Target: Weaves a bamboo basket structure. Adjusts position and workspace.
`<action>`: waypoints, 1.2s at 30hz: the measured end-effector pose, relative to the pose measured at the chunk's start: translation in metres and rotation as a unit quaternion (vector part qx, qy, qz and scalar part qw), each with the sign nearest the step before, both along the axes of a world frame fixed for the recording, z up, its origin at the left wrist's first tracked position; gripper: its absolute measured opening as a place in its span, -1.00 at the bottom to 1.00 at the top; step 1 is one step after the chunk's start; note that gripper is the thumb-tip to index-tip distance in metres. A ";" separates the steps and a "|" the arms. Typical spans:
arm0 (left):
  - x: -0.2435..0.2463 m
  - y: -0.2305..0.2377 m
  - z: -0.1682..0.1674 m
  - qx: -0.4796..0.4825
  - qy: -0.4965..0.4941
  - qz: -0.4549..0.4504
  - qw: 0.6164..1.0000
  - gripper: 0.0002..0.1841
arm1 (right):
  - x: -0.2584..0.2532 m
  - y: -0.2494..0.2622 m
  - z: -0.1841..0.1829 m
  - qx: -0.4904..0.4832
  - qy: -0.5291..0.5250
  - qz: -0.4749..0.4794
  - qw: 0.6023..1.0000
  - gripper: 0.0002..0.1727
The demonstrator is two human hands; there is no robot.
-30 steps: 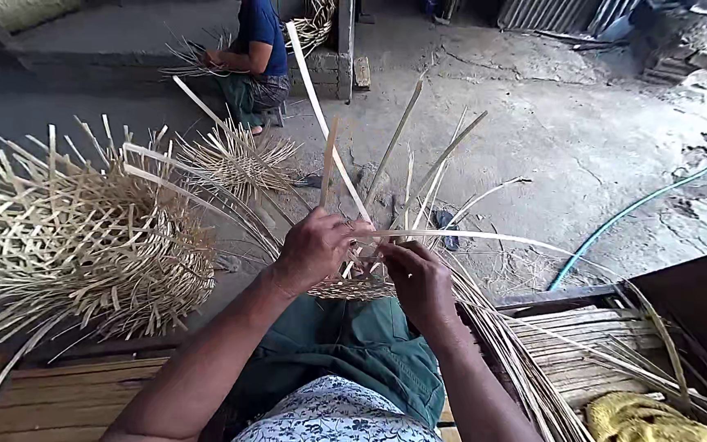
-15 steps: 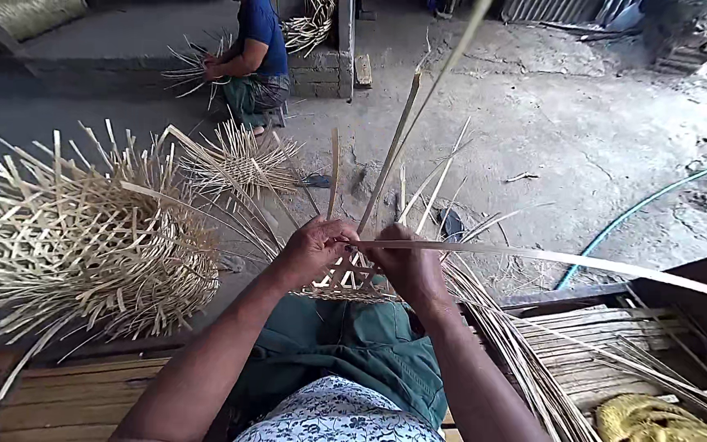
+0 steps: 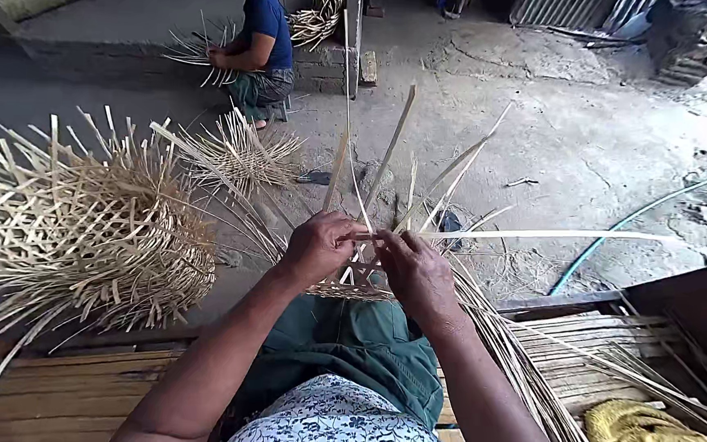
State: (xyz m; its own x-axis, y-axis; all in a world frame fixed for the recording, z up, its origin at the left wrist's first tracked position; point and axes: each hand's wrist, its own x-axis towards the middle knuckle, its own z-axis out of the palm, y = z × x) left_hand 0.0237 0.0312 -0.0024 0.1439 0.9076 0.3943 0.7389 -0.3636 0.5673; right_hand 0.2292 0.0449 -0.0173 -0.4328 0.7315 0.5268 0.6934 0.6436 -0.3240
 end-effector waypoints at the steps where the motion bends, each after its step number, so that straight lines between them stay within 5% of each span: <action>1: -0.001 0.001 0.004 -0.052 -0.040 -0.004 0.998 -0.62 | 0.003 0.003 0.003 -0.021 -0.006 0.008 1.000 -0.75; 4: -0.005 0.004 0.006 -0.151 -0.119 -0.008 0.981 -0.53 | 0.009 0.007 0.011 -0.083 0.001 0.075 0.994 -0.75; 6: -0.004 0.001 0.008 -0.186 -0.148 -0.012 0.971 -0.69 | 0.008 0.007 0.013 -0.120 -0.002 0.089 0.989 -0.68; 12: -0.003 -0.009 -0.018 -0.059 -0.232 -0.075 0.968 -0.84 | 0.013 0.014 0.023 -0.251 -0.060 0.031 0.966 -0.58; 17: 0.012 -0.017 -0.011 0.186 0.019 -0.063 0.980 -0.54 | 0.010 0.010 0.010 -0.200 0.048 0.067 0.976 -0.68; 19: 0.014 -0.008 -0.006 0.181 0.168 -0.086 0.965 -0.54 | 0.009 0.008 -0.005 -0.175 0.137 0.071 0.972 -0.86; 21: 0.005 0.007 -0.002 0.115 0.244 -0.082 0.959 -0.56 | 0.009 0.006 -0.014 -0.197 0.175 0.028 0.964 -0.84; 28: 0.011 -0.003 0.035 0.188 0.106 -0.063 0.974 -0.64 | 0.010 -0.001 0.000 -0.172 0.297 -0.043 0.938 -0.65; 36: 0.013 -0.022 0.014 0.074 -0.011 -0.084 0.994 -0.78 | 0.003 -0.036 0.031 -0.079 0.056 -0.096 0.991 -0.58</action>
State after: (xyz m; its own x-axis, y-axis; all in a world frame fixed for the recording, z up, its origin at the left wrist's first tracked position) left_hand 0.0365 0.0094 0.0117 0.2776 0.8033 0.5269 0.6488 -0.5613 0.5138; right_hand 0.2320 0.0089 0.0133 -0.2240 0.8719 0.4354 0.7518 0.4389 -0.4921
